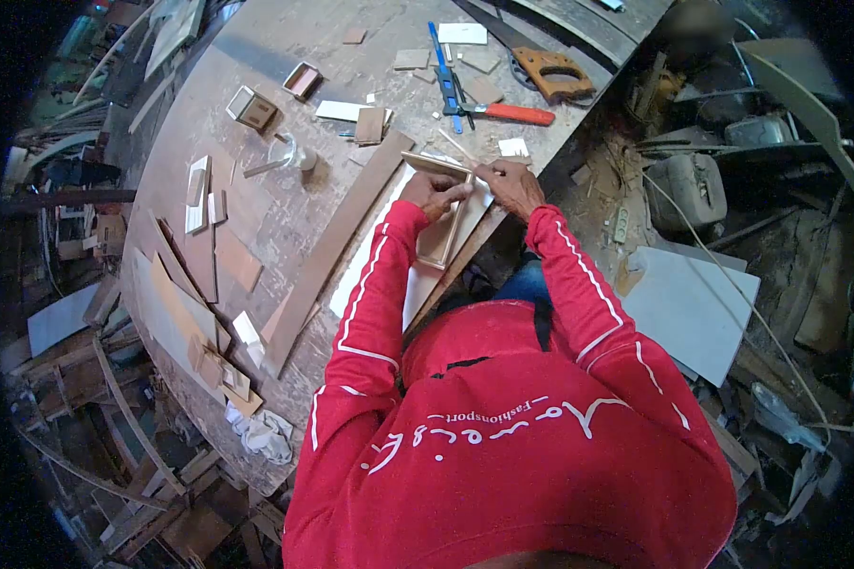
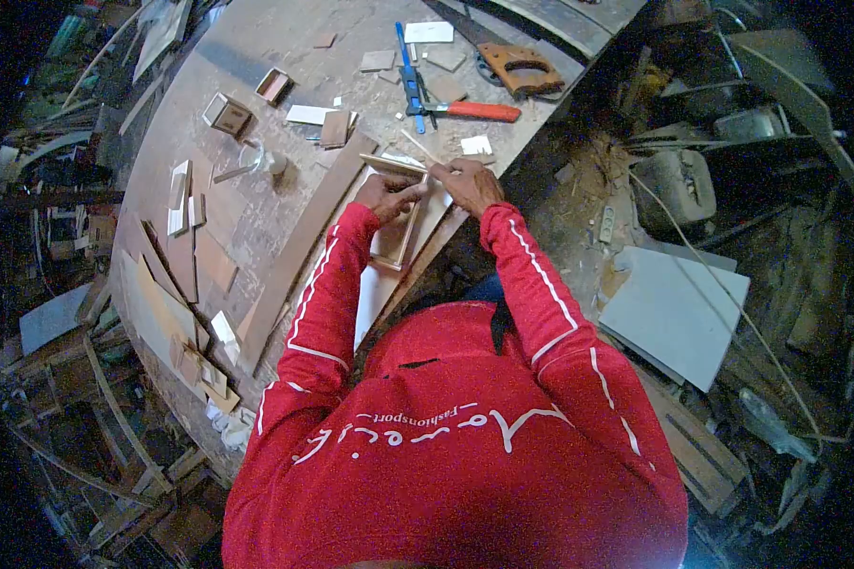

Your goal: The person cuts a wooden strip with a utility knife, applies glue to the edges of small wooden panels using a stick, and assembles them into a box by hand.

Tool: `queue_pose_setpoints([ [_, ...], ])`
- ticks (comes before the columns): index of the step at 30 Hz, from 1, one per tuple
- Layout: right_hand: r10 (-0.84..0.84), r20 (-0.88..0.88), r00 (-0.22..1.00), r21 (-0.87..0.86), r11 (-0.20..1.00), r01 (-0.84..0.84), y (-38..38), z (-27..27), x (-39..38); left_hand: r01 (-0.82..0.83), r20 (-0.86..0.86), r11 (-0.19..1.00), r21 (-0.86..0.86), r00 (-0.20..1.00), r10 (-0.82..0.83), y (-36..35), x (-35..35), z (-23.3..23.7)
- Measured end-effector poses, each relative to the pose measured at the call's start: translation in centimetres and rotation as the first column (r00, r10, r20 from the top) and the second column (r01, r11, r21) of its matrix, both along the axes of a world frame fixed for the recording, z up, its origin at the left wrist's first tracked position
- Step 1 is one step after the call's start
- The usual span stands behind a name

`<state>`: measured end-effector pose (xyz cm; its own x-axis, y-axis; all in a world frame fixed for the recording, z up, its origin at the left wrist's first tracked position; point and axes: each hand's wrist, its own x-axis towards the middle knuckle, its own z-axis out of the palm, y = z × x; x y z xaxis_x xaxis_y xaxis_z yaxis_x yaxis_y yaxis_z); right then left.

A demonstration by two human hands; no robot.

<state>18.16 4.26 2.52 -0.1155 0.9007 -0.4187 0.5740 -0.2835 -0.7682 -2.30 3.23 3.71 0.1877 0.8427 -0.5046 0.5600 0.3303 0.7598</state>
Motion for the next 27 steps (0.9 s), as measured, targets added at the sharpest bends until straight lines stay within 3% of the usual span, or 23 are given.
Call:
queue_pose_setpoints([
  [5, -0.009, -0.007, 1.0, -0.019, 1.0, 0.009, -0.2, 0.9, 0.0, 0.004, 0.026, 0.996, -0.09, 1.0, -0.002, 0.8, -0.3, -1.5],
  [7, -0.015, -0.014, 1.0, 0.005, 1.0, 0.015, -0.2, 0.3, 0.0, 0.0, -0.004, 0.992, -0.123, 1.0, -0.001, 0.4, 0.2, 1.0],
  [11, 0.008, 0.026, 1.0, -0.007, 1.0, -0.008, 0.0, 0.7, -0.1, 0.007, -0.023, 0.998, -0.065, 1.0, -0.009, 0.2, 0.5, 1.4],
  [14, -0.016, 0.022, 1.0, 0.122, 0.992, 0.013, -0.4, 0.9, -0.2, 0.002, 0.02, 0.997, -0.075, 1.0, 0.0, 0.5, 0.2, 0.4],
  [17, 0.051, -0.317, 0.947, 0.343, 0.937, 0.064, -2.0, 0.4, -0.2, -0.005, 0.055, 0.999, -0.052, 0.998, 0.008, 0.8, -0.3, -1.8],
  [20, 0.211, -0.04, 0.977, 0.597, 0.789, -0.146, -4.1, 2.0, 0.2, 0.006, 0.022, 1.0, -0.01, 1.0, -0.006, 0.6, -0.2, -1.7],
  [21, 0.255, -0.002, 0.967, 0.532, 0.819, -0.214, -4.7, 2.4, 0.3, 0.017, 0.016, 1.0, -0.007, 1.0, -0.017, 0.7, -0.3, -1.7],
  [27, 0.294, 0.041, 0.955, 0.669, 0.701, -0.245, -7.4, 0.4, -0.9, -0.021, 0.137, 0.989, -0.144, 0.99, 0.041, 1.3, -0.4, -2.5],
])
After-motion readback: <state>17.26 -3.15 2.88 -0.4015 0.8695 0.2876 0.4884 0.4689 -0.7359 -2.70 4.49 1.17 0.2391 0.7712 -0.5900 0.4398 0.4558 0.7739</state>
